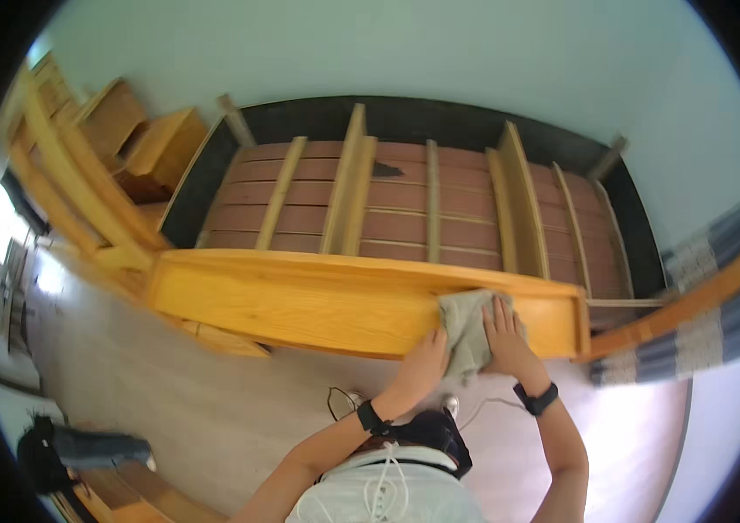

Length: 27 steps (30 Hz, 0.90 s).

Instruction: Wiping down a wooden bed frame with a cloth.

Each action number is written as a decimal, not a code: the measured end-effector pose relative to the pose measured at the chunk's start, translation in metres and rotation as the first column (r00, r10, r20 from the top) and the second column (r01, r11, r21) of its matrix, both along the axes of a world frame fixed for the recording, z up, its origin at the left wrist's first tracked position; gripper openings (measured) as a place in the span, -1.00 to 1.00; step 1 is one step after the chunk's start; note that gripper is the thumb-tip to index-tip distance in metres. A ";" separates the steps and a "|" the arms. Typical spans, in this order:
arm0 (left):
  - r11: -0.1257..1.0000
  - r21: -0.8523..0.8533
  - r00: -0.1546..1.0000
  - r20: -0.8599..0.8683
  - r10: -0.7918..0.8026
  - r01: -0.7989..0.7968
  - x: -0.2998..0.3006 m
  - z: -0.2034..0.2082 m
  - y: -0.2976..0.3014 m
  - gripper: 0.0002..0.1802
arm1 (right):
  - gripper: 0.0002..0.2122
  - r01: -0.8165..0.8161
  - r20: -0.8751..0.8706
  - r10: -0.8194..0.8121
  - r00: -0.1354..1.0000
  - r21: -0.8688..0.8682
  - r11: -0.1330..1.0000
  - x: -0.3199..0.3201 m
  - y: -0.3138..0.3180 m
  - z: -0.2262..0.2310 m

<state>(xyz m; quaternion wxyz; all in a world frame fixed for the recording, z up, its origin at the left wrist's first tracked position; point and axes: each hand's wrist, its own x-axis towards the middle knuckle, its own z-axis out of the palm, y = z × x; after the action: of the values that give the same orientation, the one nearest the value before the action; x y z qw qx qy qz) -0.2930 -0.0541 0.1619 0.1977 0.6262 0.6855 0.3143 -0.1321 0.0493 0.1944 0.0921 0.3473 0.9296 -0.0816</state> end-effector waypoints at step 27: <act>0.719 0.059 0.696 -0.208 0.687 -0.692 -0.241 0.009 -0.125 -0.54 | 0.08 -0.275 -0.347 0.265 0.900 0.022 0.961 -0.315 -0.113 -0.016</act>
<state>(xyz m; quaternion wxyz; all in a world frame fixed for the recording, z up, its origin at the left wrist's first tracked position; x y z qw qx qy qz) -0.5339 -0.1792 0.1706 -0.0024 0.3514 0.8910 0.2874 -0.4474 -0.0638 0.1786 -0.0576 0.1938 0.9692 -0.1408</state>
